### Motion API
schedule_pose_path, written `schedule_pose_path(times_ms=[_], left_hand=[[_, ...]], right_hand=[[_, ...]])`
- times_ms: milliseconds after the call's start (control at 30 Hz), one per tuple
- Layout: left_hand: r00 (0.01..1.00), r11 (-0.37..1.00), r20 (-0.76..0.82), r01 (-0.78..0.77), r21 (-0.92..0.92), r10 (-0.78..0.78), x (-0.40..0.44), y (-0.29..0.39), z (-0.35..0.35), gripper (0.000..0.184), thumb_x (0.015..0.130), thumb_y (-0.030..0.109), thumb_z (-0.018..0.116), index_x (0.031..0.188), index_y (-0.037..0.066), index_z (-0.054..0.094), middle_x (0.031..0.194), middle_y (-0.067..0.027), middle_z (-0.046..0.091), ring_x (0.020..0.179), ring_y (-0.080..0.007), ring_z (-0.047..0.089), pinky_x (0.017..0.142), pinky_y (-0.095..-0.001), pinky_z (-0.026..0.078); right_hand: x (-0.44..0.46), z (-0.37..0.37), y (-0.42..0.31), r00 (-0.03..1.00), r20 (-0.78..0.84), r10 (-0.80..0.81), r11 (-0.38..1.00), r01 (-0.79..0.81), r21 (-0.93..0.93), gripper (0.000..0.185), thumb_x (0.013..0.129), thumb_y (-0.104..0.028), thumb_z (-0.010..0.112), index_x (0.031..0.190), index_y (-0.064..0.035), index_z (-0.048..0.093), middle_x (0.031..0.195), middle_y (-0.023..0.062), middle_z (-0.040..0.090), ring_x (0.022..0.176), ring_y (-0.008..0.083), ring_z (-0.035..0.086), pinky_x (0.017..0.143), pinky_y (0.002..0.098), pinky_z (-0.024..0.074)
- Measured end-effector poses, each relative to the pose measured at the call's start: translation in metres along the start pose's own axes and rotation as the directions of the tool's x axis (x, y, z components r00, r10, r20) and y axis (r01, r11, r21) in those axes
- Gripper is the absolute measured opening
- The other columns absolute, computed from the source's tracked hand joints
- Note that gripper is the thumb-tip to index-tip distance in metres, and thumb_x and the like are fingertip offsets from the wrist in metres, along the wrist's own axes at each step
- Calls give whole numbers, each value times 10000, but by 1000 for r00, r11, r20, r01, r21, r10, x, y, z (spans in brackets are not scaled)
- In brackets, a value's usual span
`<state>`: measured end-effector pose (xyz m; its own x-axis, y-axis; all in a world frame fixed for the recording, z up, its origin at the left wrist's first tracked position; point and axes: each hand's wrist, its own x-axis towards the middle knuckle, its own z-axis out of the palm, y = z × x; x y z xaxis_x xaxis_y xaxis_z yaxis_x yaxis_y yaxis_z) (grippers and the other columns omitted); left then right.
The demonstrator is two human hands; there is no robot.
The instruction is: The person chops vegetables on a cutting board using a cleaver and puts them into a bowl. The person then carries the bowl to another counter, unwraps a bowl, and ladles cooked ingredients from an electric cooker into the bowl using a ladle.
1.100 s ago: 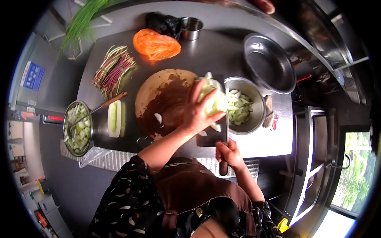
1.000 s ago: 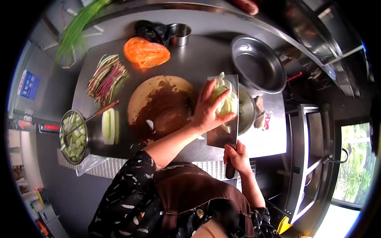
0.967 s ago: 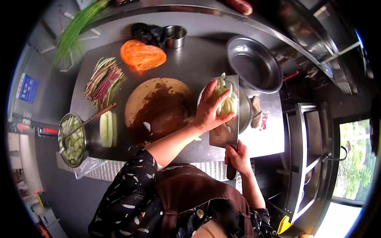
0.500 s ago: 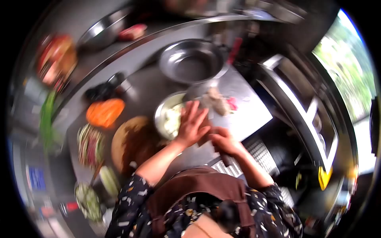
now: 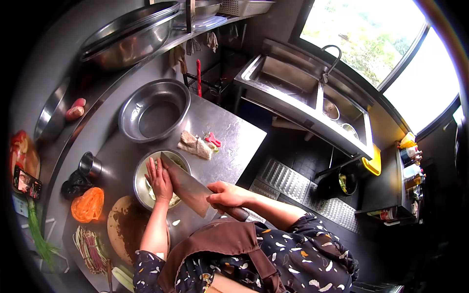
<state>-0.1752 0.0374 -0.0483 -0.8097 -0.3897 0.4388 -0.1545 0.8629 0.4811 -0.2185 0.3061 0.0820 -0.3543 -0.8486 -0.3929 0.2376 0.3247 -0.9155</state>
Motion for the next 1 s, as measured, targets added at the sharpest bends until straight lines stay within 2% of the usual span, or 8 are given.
schedule_pose_path(times_ms=[133, 233, 333, 500, 633, 733, 867, 1000], left_hand=[[946, 912, 172, 201, 359, -276, -5, -14, -6, 417, 916, 206, 488, 1316, 88, 473, 1464, -156, 306, 1387, -373, 190, 1066, -604, 196], [951, 935, 168, 203, 290, -259, -7, -9, -22, 448, 865, 126, 554, 1301, 60, 476, 1437, -174, 342, 1373, -379, 222, 1080, -565, 218], [982, 989, -122, -139, 40, 143, -3, 9, -34, 483, 844, 89, 575, 1303, 5, 452, 1411, -185, 372, 1331, -391, 298, 1092, -468, 257], [913, 915, 100, -384, -121, 397, -27, 71, -68, 518, 874, 230, 581, 1353, 84, 449, 1451, -130, 355, 1355, -340, 300, 1099, -506, 188], [950, 977, 298, 32, 212, -96, -55, 20, -57, 372, 858, 165, 548, 1224, 111, 577, 1399, -121, 403, 1358, -305, 277, 1086, -576, 190], [994, 994, 36, 99, 45, -101, -100, -7, -97, 292, 822, 158, 603, 1105, 94, 635, 1299, -113, 494, 1300, -309, 367, 1072, -535, 256], [938, 950, -228, 293, 112, -262, -187, -34, -150, 296, 788, 151, 641, 1072, 70, 622, 1224, -118, 544, 1223, -317, 446, 1033, -465, 340], [708, 754, -477, 644, 132, -521, -283, -75, -194, 364, 783, 88, 626, 1140, 49, 571, 1222, -163, 533, 1164, -362, 483, 1001, -416, 393]], right_hand=[[-14, -4, -4, 995, -89, -44, 989, 30, -142, 151, 883, -151, 505, 919, -6, 525, 662, 39, 540, 535, 118, 553, 491, 284, 449], [-20, -5, -12, 990, -131, -48, 989, 29, -143, 164, 882, -165, 512, 927, -9, 531, 678, 41, 547, 537, 120, 557, 495, 284, 457], [-17, -3, -17, 982, -180, -51, 999, 48, -25, 153, 877, -147, 529, 941, -9, 542, 689, 42, 548, 543, 124, 557, 500, 279, 465], [-6, 5, -18, 977, -209, -39, 974, 84, 209, 226, 859, -110, 525, 1055, -1, 558, 707, 39, 545, 535, 128, 548, 496, 263, 466], [2, 6, -12, 969, -240, -62, 995, 78, 58, 213, 854, -95, 516, 1037, 7, 553, 679, 46, 547, 523, 136, 537, 491, 269, 446], [9, 16, -11, 962, -241, -124, 992, 127, -4, 196, 854, -93, 513, 1023, 1, 547, 675, 38, 548, 501, 129, 527, 476, 249, 433], [32, 41, -4, 985, 53, -164, 983, 167, -72, 249, 874, -99, 493, 1103, -9, 533, 665, 29, 538, 505, 113, 513, 468, 231, 422], [66, 89, 11, 975, 222, 14, 953, 54, -297, 278, 860, -45, 504, 1128, 15, 546, 659, 9, 534, 537, 87, 485, 511, 241, 410]])
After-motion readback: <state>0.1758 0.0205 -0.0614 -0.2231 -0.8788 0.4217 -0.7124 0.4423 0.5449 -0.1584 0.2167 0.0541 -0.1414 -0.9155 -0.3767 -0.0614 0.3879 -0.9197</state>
